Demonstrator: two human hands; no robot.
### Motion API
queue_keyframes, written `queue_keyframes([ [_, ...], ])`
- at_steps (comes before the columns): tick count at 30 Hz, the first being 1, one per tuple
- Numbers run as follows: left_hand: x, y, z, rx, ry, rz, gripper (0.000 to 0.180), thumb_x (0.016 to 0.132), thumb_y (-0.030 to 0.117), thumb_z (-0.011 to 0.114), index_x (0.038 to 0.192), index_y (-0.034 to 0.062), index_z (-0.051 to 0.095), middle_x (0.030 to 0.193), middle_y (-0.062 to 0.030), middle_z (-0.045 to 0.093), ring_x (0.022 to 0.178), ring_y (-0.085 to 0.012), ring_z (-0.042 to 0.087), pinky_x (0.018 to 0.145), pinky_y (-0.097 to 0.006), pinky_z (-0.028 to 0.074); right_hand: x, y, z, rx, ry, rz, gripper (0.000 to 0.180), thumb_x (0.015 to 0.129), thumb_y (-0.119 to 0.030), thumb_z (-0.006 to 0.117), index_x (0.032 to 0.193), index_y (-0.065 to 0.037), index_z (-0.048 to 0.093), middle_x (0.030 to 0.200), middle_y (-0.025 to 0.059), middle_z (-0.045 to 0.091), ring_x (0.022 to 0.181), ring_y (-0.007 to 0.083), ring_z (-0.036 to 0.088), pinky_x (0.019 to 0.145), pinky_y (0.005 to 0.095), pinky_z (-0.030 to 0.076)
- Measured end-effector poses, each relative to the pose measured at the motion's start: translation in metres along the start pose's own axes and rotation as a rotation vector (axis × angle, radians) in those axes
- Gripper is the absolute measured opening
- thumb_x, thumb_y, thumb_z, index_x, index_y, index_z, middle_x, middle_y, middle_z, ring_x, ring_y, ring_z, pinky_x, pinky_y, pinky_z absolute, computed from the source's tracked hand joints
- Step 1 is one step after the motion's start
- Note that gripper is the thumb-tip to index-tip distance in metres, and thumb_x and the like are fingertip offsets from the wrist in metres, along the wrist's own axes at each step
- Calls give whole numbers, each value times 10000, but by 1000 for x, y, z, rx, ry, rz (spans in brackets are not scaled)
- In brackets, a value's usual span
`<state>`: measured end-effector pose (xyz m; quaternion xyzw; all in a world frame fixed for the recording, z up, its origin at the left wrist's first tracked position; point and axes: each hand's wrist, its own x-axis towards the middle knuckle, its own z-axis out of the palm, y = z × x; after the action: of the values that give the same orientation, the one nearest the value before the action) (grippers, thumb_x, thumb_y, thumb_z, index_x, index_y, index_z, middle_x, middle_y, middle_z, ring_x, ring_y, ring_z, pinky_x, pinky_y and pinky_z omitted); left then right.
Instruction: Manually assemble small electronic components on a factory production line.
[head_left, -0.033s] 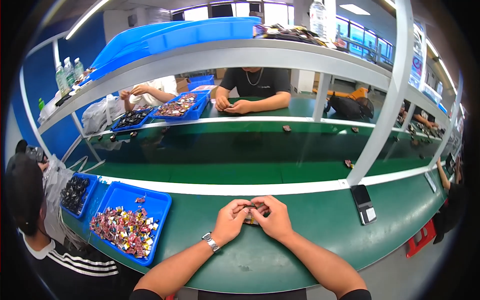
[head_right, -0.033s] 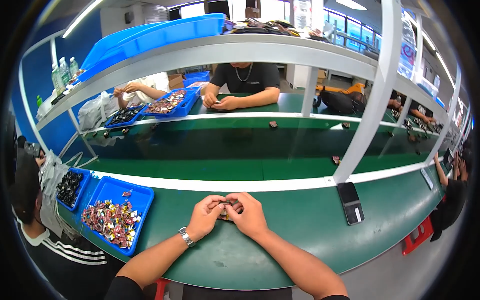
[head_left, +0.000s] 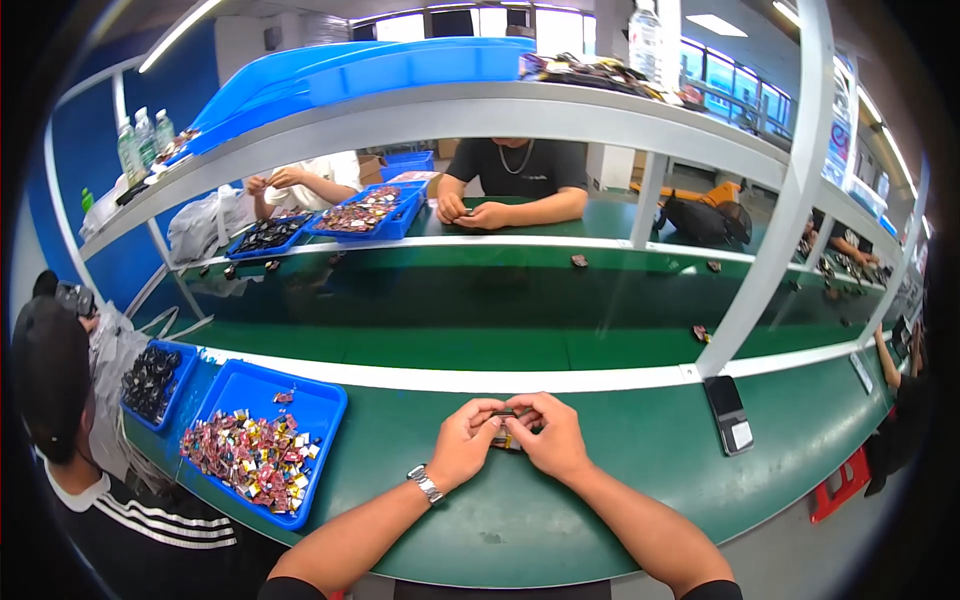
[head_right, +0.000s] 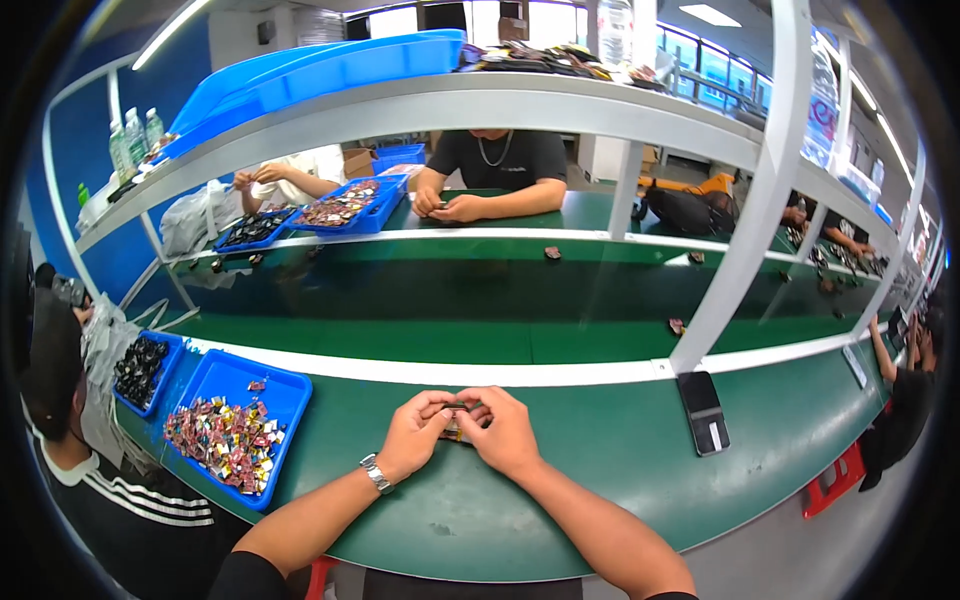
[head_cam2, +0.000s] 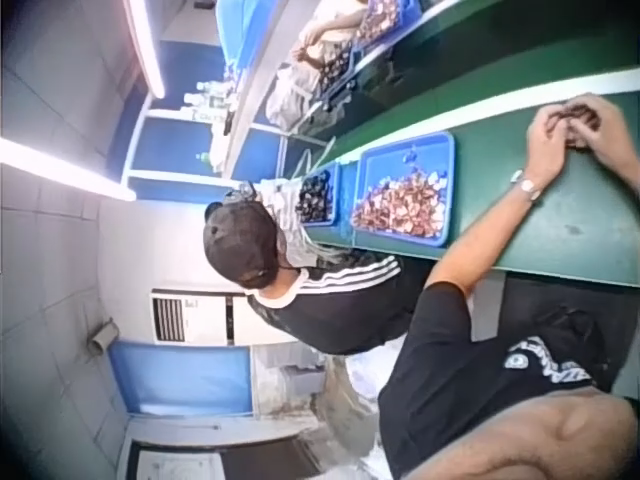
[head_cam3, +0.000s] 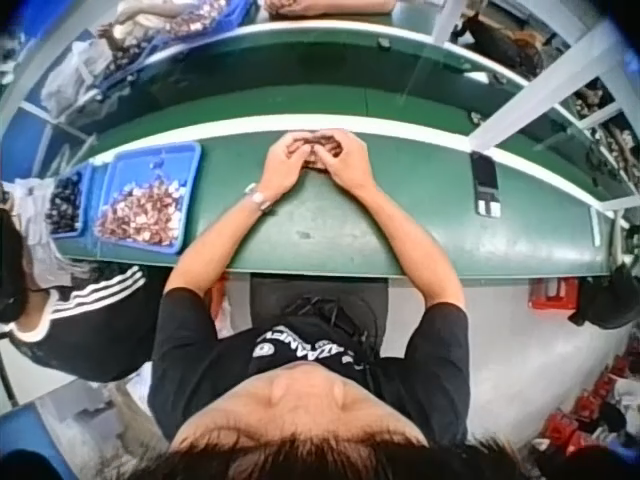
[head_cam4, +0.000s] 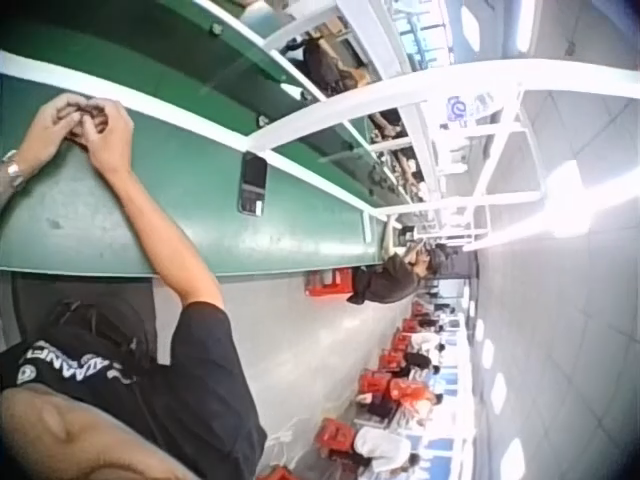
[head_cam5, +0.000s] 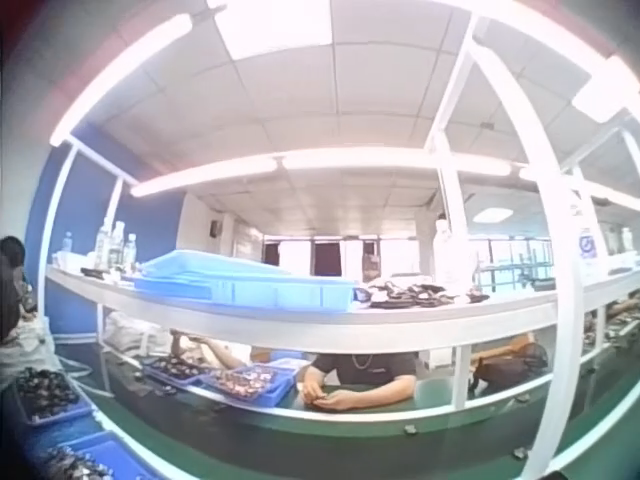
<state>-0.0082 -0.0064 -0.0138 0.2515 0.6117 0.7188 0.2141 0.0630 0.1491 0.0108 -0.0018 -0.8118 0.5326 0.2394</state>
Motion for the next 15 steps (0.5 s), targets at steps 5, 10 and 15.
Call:
queue_keyframes([
  [5,4,12,-6,183,178,186,297,978,5,547,1274,-18,532,1285,-154,638,1159,-228,645,955,-322,525,72,45,-20,-85,248,81,210,837,-57,743,1030,5,688,872,95,712,774,160,694,688,301,550],
  [10,6,6,-5,196,114,161,183,973,48,578,1135,-15,635,1129,-105,709,1051,-184,692,874,-287,545,126,85,-48,-407,331,325,340,820,-152,783,1111,-15,674,988,158,707,878,309,687,798,395,538],
  [15,0,10,-14,32,123,112,262,995,123,604,1216,-18,604,1100,-101,688,890,-127,661,766,-266,544,79,29,-29,-651,211,-314,588,844,-56,708,1403,-121,537,1269,165,573,1097,350,585,866,406,512],
])
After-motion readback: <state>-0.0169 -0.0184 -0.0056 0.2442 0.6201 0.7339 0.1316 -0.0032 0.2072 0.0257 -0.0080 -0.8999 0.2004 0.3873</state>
